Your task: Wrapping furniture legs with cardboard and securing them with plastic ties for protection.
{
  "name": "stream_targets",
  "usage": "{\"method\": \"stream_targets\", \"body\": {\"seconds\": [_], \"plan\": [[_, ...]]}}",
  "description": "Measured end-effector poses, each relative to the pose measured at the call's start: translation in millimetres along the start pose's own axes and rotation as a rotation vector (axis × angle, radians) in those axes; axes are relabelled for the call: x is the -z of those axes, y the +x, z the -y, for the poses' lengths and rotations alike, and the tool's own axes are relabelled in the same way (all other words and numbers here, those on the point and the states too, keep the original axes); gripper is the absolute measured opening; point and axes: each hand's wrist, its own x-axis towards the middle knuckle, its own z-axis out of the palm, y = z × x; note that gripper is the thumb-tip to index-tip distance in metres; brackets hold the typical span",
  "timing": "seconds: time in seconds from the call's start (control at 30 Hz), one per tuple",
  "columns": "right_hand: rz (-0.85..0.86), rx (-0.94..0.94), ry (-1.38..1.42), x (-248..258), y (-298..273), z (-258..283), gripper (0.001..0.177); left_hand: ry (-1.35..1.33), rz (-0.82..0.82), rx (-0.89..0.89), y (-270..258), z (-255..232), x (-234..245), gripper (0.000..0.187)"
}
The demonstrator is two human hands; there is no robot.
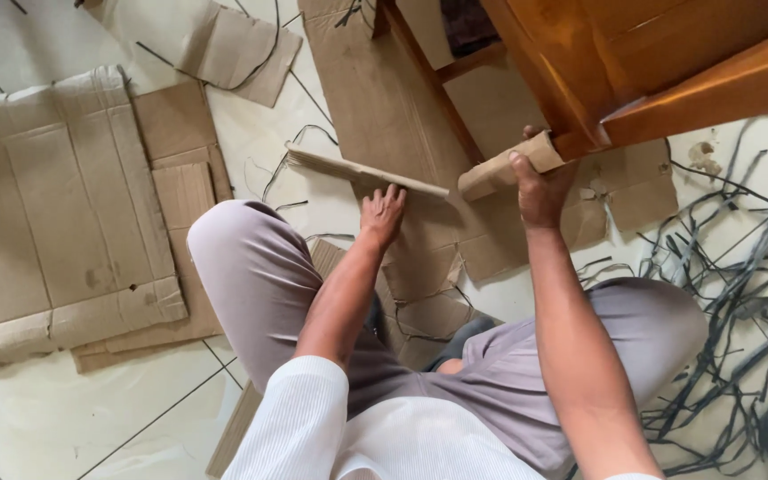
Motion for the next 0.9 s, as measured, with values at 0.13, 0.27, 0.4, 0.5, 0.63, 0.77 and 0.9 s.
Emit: {"method": "stream_targets", "body": {"seconds": [0.13,0.27,0.4,0.5,0.63,0.77,0.9], "plan": [[0.0,0.042,0.005,2,1,-9,0.068,0.109,-0.235,0.008,-1,16,-13,0.042],[0.022,0.049,0.011,4,-1,-9,0.069,0.15,-0.352,-0.061,-18,12,33,0.02],[0.036,0.044,0.011,9,0,-23,0.067,0.108,-0.477,-0.056,-34,16,73,0.035],[0.035,0.031,0.019,11,1,-23,0.068,0.041,-0.234,0.008,-28,30,48,0.072],[0.032,0.045,0.028,18,1,-36,0.069,0.125,-0.334,0.015,-35,41,34,0.032],[0.04,0.073,0.04,10,0,-25,0.07,0.043,-0.274,0.001,-30,38,4,0.014],[0.044,0.073,0.039,9,2,-24,0.065,-0.052,-0.251,0.053,-47,36,9,0.013]]}}
